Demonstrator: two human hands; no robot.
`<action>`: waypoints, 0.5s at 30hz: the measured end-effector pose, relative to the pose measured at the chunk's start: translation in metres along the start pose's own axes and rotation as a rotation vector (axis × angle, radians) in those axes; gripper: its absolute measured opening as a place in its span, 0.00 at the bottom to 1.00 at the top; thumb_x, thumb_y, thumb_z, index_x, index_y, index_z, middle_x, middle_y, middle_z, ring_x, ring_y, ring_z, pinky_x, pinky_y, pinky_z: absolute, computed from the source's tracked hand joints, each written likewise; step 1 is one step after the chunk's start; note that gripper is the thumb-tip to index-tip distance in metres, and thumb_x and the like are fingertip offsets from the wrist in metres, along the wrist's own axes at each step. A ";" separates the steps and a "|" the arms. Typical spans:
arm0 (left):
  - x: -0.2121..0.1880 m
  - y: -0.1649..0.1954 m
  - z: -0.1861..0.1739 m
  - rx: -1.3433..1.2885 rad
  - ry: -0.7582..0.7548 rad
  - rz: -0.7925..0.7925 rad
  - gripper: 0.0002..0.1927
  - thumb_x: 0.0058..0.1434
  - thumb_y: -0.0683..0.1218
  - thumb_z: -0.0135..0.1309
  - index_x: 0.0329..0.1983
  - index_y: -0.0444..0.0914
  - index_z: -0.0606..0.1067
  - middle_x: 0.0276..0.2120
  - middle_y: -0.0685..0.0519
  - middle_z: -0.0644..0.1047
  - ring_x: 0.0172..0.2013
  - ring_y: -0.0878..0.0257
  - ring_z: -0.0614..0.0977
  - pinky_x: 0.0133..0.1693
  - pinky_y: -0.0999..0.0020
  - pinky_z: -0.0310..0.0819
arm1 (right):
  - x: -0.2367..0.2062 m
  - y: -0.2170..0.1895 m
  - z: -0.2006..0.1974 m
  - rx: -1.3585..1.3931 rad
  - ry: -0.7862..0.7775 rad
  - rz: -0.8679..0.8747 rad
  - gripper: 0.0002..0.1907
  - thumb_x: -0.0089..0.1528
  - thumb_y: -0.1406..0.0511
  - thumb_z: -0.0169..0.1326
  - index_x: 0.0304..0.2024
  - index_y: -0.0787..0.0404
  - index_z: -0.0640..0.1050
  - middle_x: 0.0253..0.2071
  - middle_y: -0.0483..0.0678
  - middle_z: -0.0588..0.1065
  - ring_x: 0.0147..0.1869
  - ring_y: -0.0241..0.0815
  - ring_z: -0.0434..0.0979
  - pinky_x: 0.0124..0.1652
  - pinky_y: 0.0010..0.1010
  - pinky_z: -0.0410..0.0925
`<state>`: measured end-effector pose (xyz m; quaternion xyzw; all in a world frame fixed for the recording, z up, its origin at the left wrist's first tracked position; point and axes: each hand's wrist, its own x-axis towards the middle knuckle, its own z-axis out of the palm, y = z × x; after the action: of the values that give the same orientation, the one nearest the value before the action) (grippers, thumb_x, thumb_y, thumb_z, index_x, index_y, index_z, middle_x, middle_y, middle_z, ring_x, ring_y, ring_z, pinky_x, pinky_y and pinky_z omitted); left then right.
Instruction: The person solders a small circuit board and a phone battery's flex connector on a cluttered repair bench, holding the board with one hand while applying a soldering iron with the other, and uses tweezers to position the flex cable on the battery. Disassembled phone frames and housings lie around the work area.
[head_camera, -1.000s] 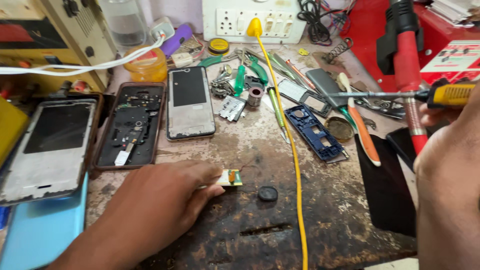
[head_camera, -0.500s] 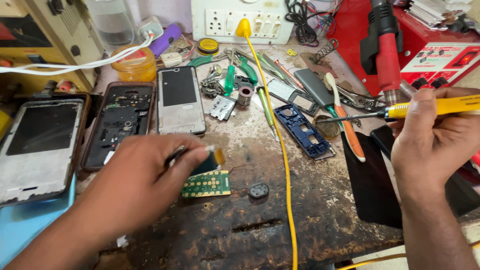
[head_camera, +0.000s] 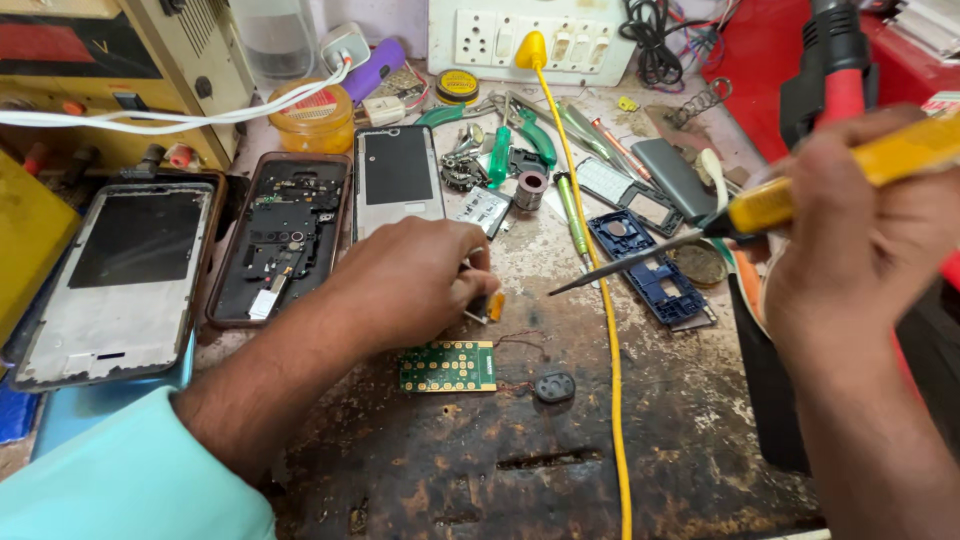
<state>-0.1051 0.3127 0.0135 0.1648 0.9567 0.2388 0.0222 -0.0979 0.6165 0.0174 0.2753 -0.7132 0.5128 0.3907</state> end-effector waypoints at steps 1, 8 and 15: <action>-0.001 -0.001 -0.001 0.005 -0.001 -0.036 0.12 0.60 0.56 0.55 0.40 0.46 0.81 0.36 0.50 0.83 0.42 0.49 0.84 0.44 0.49 0.75 | 0.004 0.000 0.010 -0.006 -0.023 -0.012 0.14 0.79 0.63 0.51 0.42 0.67 0.70 0.31 0.48 0.72 0.28 0.34 0.71 0.27 0.24 0.65; -0.011 0.003 -0.001 0.002 0.081 0.010 0.11 0.59 0.55 0.56 0.40 0.49 0.83 0.34 0.48 0.83 0.38 0.46 0.83 0.41 0.47 0.75 | 0.008 -0.009 0.050 -0.007 -0.078 -0.033 0.13 0.76 0.63 0.53 0.41 0.66 0.70 0.26 0.45 0.71 0.23 0.29 0.70 0.24 0.20 0.64; -0.011 0.005 0.006 0.051 0.093 0.008 0.11 0.60 0.54 0.56 0.36 0.43 0.82 0.33 0.46 0.81 0.37 0.43 0.82 0.40 0.45 0.75 | -0.003 -0.005 0.039 -0.049 -0.090 -0.058 0.17 0.79 0.60 0.54 0.41 0.68 0.72 0.29 0.48 0.73 0.26 0.31 0.71 0.29 0.20 0.65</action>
<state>-0.0924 0.3153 0.0101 0.1580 0.9618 0.2218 -0.0273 -0.1035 0.5782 0.0111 0.3087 -0.7341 0.4707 0.3797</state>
